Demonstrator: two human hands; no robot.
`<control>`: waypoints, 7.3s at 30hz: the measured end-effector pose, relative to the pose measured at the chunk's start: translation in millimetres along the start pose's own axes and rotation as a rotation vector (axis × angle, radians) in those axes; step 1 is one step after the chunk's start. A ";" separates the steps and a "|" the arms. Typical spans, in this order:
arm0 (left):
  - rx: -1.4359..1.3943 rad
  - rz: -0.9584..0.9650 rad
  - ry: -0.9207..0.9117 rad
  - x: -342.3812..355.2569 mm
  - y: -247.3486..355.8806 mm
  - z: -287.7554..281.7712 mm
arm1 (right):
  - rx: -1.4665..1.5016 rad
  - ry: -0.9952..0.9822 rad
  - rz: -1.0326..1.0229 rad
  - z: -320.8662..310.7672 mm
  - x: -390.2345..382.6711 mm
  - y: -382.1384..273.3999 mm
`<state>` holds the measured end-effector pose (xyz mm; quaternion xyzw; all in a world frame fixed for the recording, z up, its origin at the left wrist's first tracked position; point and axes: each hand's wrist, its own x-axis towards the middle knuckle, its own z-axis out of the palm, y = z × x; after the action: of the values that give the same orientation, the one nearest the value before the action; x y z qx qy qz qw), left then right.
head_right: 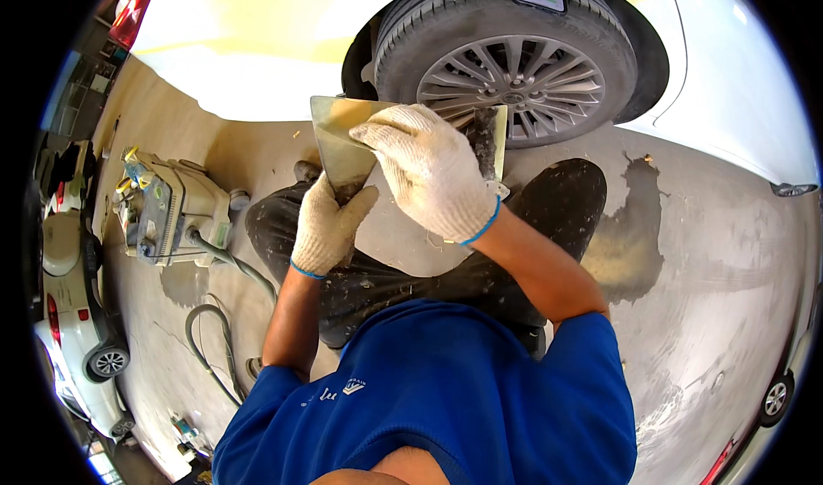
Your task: The person scoops body filler from a container using a spreader and applies it to the wheel arch area of a white car. They smooth the filler over the surface and then wipe the area with a cloth.
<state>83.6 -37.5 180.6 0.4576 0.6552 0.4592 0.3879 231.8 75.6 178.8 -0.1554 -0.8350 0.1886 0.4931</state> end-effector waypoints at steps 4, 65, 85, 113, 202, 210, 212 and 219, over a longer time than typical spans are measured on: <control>-0.159 0.062 -0.008 0.7 -4.1 2.7 | 0.169 0.081 -0.018 -13.2 14.4 16.1; 0.043 0.187 0.080 4.1 -9.4 -10.0 | -0.159 0.021 -0.103 0.5 -9.9 -15.7; 0.061 0.108 0.020 0.1 15.9 0.9 | 0.012 0.138 -0.184 -20.5 17.0 7.4; 0.124 0.056 -0.019 6.4 19.4 5.4 | -0.086 0.139 -0.068 -5.9 3.4 -7.4; 0.098 0.047 0.009 5.7 26.5 1.0 | -0.020 0.106 -0.110 -21.1 5.8 -4.0; 0.055 0.052 -0.027 4.5 31.2 1.7 | -0.106 0.050 -0.001 -24.1 13.8 20.4; 0.015 0.066 0.007 7.1 26.6 3.0 | -0.209 0.141 -0.016 -25.7 11.2 21.9; 0.120 0.133 0.025 13.8 16.1 3.7 | -0.144 0.091 -0.142 -13.5 -4.3 -12.5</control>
<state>87.1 -20.8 193.8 0.5166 0.6544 0.4496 0.3204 244.8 64.8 187.4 -0.1394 -0.8320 0.0853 0.5302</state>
